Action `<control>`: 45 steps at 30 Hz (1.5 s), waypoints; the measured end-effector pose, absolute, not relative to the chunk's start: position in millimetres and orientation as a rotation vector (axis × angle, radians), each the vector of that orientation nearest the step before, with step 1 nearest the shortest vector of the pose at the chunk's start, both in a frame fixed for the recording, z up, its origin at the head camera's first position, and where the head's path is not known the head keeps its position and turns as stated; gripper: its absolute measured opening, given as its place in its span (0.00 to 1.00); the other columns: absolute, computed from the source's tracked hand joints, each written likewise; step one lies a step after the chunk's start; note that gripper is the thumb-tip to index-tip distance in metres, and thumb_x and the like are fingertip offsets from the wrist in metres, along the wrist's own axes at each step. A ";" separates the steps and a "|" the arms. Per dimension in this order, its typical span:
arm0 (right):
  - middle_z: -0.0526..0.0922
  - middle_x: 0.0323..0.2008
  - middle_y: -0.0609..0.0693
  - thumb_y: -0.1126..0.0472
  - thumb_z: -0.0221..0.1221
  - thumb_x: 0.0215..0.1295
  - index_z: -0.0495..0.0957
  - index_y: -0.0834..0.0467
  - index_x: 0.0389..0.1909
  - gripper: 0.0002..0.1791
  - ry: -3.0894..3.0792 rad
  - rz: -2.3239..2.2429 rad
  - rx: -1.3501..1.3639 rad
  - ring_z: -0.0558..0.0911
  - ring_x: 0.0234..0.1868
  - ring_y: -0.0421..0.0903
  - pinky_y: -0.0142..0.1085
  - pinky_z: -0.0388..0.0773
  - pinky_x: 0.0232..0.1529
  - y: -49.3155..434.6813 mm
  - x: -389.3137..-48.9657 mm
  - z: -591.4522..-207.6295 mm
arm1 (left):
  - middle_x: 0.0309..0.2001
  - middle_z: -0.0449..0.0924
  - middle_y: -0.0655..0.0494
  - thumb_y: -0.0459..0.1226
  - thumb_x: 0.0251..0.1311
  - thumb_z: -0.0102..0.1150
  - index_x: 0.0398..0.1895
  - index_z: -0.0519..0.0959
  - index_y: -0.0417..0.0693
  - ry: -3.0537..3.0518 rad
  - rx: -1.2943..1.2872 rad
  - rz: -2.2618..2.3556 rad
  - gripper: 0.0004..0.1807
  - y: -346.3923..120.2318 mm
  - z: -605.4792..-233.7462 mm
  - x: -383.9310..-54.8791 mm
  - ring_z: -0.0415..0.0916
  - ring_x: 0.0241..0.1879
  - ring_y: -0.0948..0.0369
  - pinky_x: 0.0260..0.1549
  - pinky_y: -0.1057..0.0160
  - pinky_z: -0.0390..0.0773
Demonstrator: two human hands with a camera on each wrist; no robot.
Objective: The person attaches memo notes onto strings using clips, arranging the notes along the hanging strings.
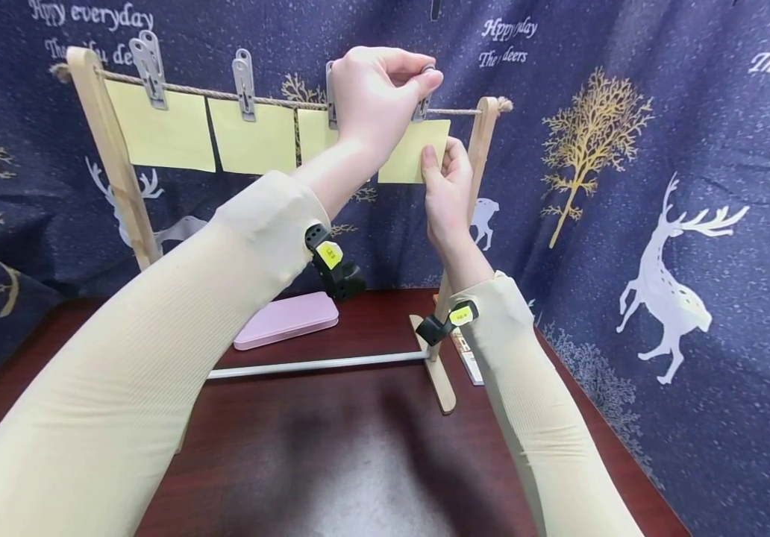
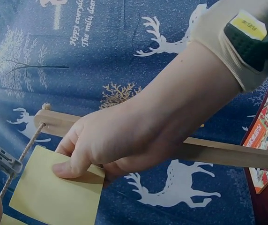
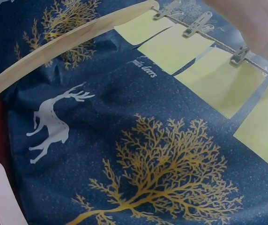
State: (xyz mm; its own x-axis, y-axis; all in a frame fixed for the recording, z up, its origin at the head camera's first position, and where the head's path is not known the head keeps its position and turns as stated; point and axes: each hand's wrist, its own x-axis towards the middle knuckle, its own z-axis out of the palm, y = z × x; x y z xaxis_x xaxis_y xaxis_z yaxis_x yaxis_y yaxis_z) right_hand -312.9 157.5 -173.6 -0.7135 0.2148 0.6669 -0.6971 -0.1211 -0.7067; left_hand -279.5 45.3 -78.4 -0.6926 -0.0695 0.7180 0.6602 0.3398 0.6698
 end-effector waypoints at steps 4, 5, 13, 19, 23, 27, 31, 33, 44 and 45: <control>0.80 0.38 0.49 0.68 0.48 0.74 0.69 0.65 0.47 0.06 -1.530 1.895 0.543 0.82 0.38 0.38 0.30 0.78 0.41 157.2 -312.6 -173.0 | 0.41 0.88 0.59 0.42 0.58 0.68 0.42 0.88 0.51 -1.957 -0.524 -1.398 0.10 45.1 -79.6 -281.1 0.85 0.36 0.70 0.38 0.78 0.71; 0.80 0.38 0.49 0.68 0.48 0.74 0.69 0.65 0.47 0.06 -1.529 1.896 0.541 0.82 0.38 0.38 0.30 0.78 0.41 157.2 -312.5 -172.9 | 0.41 0.88 0.59 0.42 0.58 0.68 0.42 0.88 0.51 -1.961 -0.525 -1.391 0.11 45.0 -79.8 -281.4 0.85 0.37 0.70 0.40 0.79 0.70; 0.81 0.41 0.52 0.68 0.47 0.74 0.69 0.65 0.48 0.07 -1.534 1.901 0.537 0.82 0.39 0.38 0.31 0.78 0.42 157.4 -310.0 -171.1 | 0.42 0.88 0.59 0.44 0.58 0.69 0.44 0.87 0.52 -2.007 -0.507 -1.358 0.13 43.3 -81.3 -281.8 0.85 0.39 0.71 0.52 0.83 0.62; 0.81 0.43 0.55 0.67 0.47 0.74 0.69 0.67 0.50 0.09 -1.547 1.888 0.538 0.82 0.40 0.38 0.31 0.78 0.43 157.4 -308.2 -169.1 | 0.44 0.87 0.58 0.42 0.57 0.69 0.46 0.86 0.49 -2.013 -0.515 -1.390 0.14 43.5 -82.4 -280.2 0.85 0.41 0.70 0.45 0.80 0.72; 0.81 0.44 0.56 0.67 0.47 0.74 0.69 0.67 0.51 0.10 -1.556 1.891 0.533 0.82 0.40 0.38 0.31 0.78 0.44 157.5 -308.1 -169.1 | 0.45 0.86 0.58 0.43 0.57 0.70 0.48 0.86 0.50 -2.031 -0.500 -1.375 0.16 42.7 -82.8 -280.4 0.85 0.42 0.70 0.46 0.81 0.70; 0.81 0.42 0.53 0.67 0.47 0.74 0.69 0.67 0.51 0.10 -1.558 1.899 0.527 0.82 0.40 0.38 0.31 0.78 0.44 157.4 -309.0 -169.7 | 0.46 0.86 0.59 0.44 0.56 0.70 0.48 0.85 0.50 -2.040 -0.502 -1.337 0.17 41.2 -84.1 -281.6 0.84 0.43 0.70 0.52 0.83 0.64; 0.81 0.39 0.50 0.67 0.48 0.74 0.69 0.66 0.49 0.08 -1.553 1.904 0.532 0.82 0.39 0.38 0.30 0.78 0.43 156.7 -309.0 -169.3 | 0.46 0.86 0.61 0.45 0.57 0.70 0.49 0.85 0.52 -2.058 -0.510 -1.289 0.17 40.6 -85.0 -281.2 0.84 0.42 0.71 0.58 0.83 0.58; 0.80 0.38 0.49 0.68 0.48 0.74 0.69 0.65 0.48 0.07 -1.550 1.900 0.538 0.82 0.38 0.38 0.30 0.78 0.42 156.1 -308.7 -168.7 | 0.46 0.86 0.62 0.46 0.57 0.69 0.50 0.85 0.53 -2.071 -0.516 -1.264 0.18 40.8 -85.4 -280.5 0.84 0.42 0.72 0.61 0.81 0.54; 0.80 0.39 0.49 0.67 0.49 0.74 0.68 0.67 0.51 0.10 -1.564 1.882 0.533 0.81 0.40 0.38 0.30 0.77 0.44 155.0 -308.5 -166.6 | 0.48 0.86 0.58 0.44 0.54 0.72 0.53 0.83 0.51 -2.070 -0.563 -1.268 0.23 38.2 -88.0 -279.8 0.84 0.44 0.69 0.59 0.82 0.58; 0.80 0.39 0.50 0.67 0.49 0.74 0.68 0.67 0.52 0.10 -1.566 1.880 0.533 0.81 0.40 0.38 0.30 0.77 0.44 154.9 -308.7 -166.6 | 0.48 0.85 0.58 0.44 0.54 0.72 0.54 0.82 0.50 -2.071 -0.566 -1.282 0.23 37.7 -88.0 -279.6 0.84 0.45 0.69 0.59 0.81 0.59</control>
